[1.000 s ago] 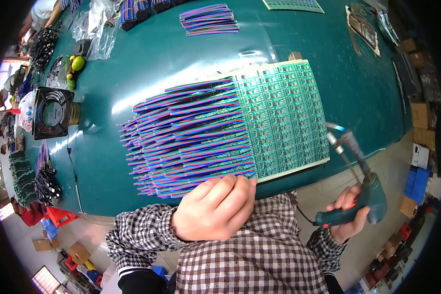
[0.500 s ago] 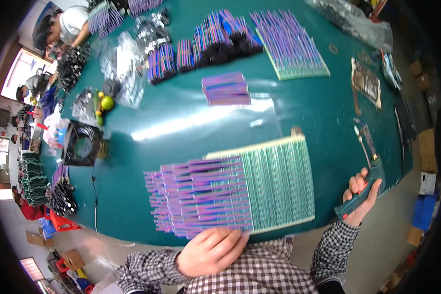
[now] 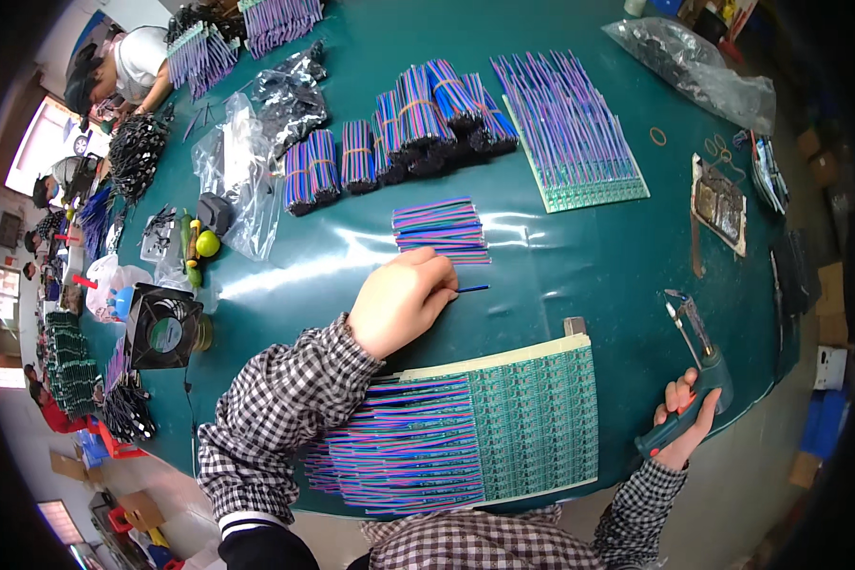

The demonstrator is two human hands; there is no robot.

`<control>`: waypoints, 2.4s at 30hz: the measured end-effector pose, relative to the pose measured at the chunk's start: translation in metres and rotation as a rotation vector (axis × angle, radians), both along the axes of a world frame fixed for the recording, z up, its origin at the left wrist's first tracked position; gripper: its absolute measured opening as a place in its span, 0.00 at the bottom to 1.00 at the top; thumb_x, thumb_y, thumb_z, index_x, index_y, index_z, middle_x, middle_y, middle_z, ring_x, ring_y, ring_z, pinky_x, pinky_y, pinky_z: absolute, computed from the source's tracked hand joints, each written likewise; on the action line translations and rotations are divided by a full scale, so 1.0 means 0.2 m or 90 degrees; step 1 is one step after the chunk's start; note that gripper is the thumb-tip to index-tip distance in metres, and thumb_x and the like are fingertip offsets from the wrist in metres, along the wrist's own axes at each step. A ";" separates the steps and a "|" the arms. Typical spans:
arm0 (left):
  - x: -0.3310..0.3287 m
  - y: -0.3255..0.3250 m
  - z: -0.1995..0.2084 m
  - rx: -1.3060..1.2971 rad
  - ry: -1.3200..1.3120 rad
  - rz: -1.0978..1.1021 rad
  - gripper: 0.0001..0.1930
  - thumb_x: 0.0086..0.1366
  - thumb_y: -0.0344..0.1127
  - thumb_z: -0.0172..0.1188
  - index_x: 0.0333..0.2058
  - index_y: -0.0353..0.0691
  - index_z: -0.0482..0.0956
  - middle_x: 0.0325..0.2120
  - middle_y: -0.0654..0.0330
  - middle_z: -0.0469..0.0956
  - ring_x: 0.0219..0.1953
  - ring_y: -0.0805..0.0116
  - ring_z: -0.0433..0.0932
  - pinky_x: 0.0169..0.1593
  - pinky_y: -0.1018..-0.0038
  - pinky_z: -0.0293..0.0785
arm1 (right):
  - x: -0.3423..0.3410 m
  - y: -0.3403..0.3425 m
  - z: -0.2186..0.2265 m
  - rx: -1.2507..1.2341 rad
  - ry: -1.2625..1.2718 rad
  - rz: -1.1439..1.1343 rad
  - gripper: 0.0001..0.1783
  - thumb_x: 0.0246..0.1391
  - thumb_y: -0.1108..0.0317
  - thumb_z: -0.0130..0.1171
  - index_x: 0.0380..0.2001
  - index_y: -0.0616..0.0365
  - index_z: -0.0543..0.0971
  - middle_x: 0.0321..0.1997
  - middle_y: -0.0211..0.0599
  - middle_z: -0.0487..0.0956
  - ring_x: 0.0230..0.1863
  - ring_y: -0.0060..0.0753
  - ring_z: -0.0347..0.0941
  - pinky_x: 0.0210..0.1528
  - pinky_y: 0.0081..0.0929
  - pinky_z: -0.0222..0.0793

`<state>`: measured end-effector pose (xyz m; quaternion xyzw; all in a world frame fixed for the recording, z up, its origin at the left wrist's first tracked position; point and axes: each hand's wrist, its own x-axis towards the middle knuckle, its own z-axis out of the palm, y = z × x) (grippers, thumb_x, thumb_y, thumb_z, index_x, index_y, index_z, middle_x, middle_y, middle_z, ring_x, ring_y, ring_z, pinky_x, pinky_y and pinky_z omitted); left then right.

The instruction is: The person places ribbon cables onto a circuit board panel and solders them in place using a soldering tool.

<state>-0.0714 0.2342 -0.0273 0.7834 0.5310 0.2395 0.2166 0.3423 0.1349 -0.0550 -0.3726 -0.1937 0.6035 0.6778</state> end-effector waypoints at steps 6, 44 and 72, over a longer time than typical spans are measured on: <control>0.04 0.04 -0.01 -0.064 -0.037 -0.019 0.06 0.59 0.28 0.66 0.32 0.36 0.78 0.30 0.55 0.74 0.33 0.57 0.78 0.38 0.66 0.74 | 0.00 0.00 0.01 -0.005 -0.048 -0.015 0.28 0.73 0.46 0.43 0.50 0.66 0.69 0.28 0.30 0.67 0.29 0.22 0.67 0.21 0.18 0.75; 0.24 -0.46 0.11 0.279 0.128 -0.111 0.20 0.49 0.31 0.62 0.43 0.31 0.82 0.39 0.56 0.78 0.37 0.65 0.79 0.34 0.74 0.78 | -0.26 -0.22 0.40 0.044 -0.399 0.168 0.39 0.62 0.50 0.60 0.61 0.77 0.66 0.41 0.49 0.77 0.41 0.44 0.81 0.34 0.33 0.87; 0.21 -0.44 0.09 0.326 0.119 -0.124 0.20 0.47 0.33 0.59 0.40 0.29 0.80 0.36 0.55 0.77 0.37 0.66 0.78 0.35 0.76 0.76 | -0.34 -0.39 0.38 -0.105 -0.480 0.222 0.41 0.37 0.57 0.85 0.47 0.73 0.74 0.36 0.43 0.83 0.38 0.37 0.85 0.45 0.34 0.83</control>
